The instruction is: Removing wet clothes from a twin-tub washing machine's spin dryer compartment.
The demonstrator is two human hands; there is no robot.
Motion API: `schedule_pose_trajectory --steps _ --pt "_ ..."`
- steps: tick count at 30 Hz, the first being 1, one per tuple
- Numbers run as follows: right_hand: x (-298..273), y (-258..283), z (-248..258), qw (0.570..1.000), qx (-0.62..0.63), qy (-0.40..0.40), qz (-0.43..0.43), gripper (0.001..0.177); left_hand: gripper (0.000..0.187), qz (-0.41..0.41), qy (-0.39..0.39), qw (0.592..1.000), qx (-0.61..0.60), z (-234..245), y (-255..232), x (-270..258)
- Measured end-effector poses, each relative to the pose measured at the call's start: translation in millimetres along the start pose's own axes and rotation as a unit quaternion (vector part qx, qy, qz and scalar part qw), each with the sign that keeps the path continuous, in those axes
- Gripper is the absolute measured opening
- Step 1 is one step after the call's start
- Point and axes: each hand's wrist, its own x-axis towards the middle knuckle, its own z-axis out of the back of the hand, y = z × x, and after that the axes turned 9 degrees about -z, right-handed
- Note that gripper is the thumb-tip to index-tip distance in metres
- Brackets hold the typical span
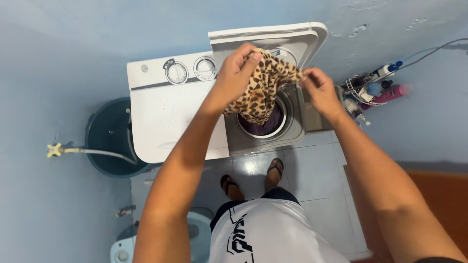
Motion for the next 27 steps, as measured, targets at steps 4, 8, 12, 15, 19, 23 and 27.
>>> schedule_pose_trajectory --steps 4,8,12,15,19,23,27 --pt "-5 42 19 0.968 0.246 -0.047 0.035 0.010 0.026 -0.013 0.015 0.991 0.133 10 -38 16" --pt "-20 136 35 0.971 0.211 -0.096 0.049 0.012 0.023 -0.046 0.025 0.984 0.171 17 -43 21" --pt "-22 190 40 0.982 -0.009 -0.090 0.166 0.015 0.021 -0.033 0.010 0.980 0.194 11 -25 15" --pt "-15 208 41 0.983 -0.060 -0.072 0.160 0.015 0.016 -0.046 0.002 0.981 0.190 2 -17 11" --pt "-4 210 52 0.988 0.024 -0.049 0.146 0.014 0.017 0.024 -0.005 0.982 0.188 -5 -26 4" --pt "-10 222 48 0.977 0.107 -0.037 0.182 0.009 0.021 -0.056 -0.027 0.972 0.228 -15 -38 -8" --pt "-16 227 35 0.983 0.122 -0.052 0.124 0.014 0.027 -0.123 -0.070 0.964 0.225 -31 -50 -16"
